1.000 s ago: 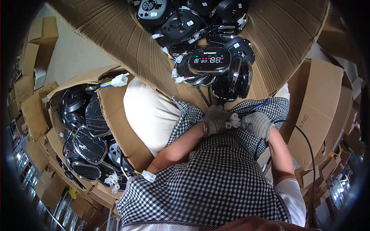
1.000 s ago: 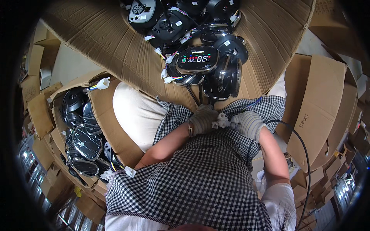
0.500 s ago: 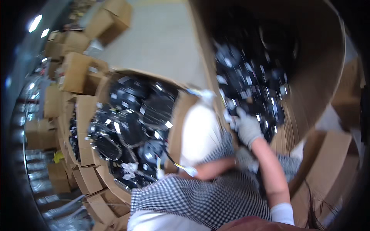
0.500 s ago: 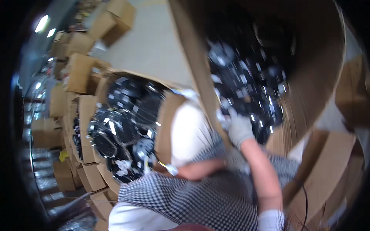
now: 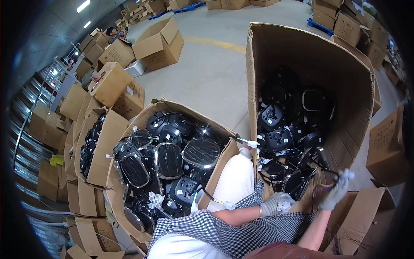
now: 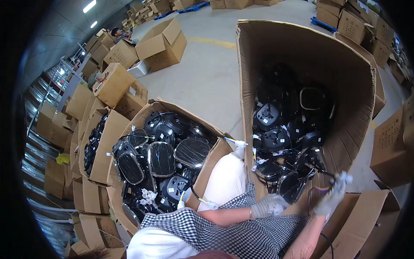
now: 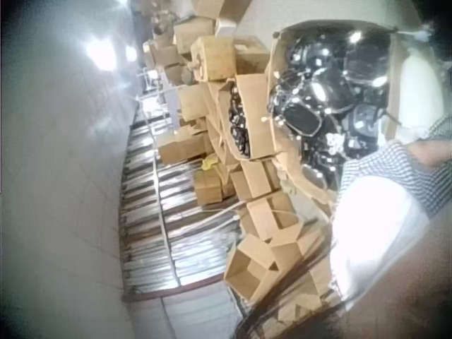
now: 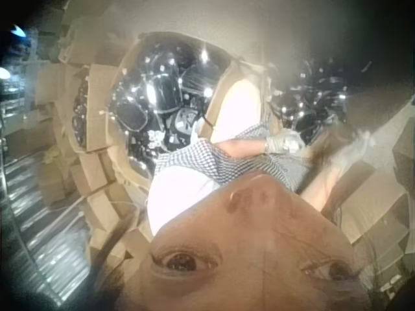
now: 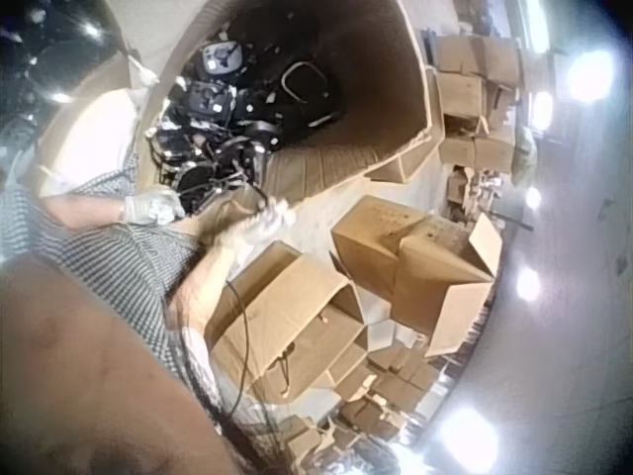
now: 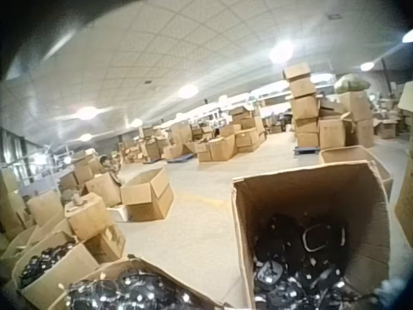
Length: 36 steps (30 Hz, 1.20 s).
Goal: The person connects wiring harnesses to electronic mirrors or digital displays by hand.
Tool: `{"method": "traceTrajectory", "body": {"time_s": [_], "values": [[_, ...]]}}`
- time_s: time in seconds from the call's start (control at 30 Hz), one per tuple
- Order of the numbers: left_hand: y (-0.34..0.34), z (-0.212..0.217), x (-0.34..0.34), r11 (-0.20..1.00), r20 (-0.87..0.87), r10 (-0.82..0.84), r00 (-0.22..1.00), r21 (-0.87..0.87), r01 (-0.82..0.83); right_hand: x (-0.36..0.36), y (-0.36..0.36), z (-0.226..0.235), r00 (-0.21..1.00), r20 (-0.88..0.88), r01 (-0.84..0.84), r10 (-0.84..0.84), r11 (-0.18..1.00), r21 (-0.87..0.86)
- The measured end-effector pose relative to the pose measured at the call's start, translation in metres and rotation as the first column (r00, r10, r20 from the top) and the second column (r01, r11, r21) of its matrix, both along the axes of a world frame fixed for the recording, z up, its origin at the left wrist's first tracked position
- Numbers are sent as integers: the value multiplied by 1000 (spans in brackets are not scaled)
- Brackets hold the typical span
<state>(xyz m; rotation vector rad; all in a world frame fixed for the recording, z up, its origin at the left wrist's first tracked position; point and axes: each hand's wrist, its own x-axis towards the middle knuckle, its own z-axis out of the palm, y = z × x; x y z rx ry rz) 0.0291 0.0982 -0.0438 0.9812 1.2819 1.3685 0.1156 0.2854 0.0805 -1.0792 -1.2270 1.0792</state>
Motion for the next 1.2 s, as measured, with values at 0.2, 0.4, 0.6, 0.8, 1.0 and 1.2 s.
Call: {"method": "traceTrajectory", "body": {"time_s": [0.2,0.4,0.6,0.8,1.0,1.2], "values": [[3,22,-16,910,-391,294,872,395,-129,66,-99,-54,650,635,-489,418,869,-72],[1,18,-4,878,-604,49,796,406,254,75,-154,-67,602,464,-717,650,695,-44],[3,37,-3,845,-624,-243,743,241,478,91,-147,-52,487,640,-754,594,655,-34],[-5,30,-3,879,-567,-102,818,334,341,119,-140,-31,750,180,-492,637,718,-493],[10,15,-14,921,-351,-288,891,153,358,102,-123,-16,737,202,-394,645,653,-646],[-3,6,-23,983,-308,-180,934,-87,161,89,-108,-24,416,717,-645,560,737,-202]]}}
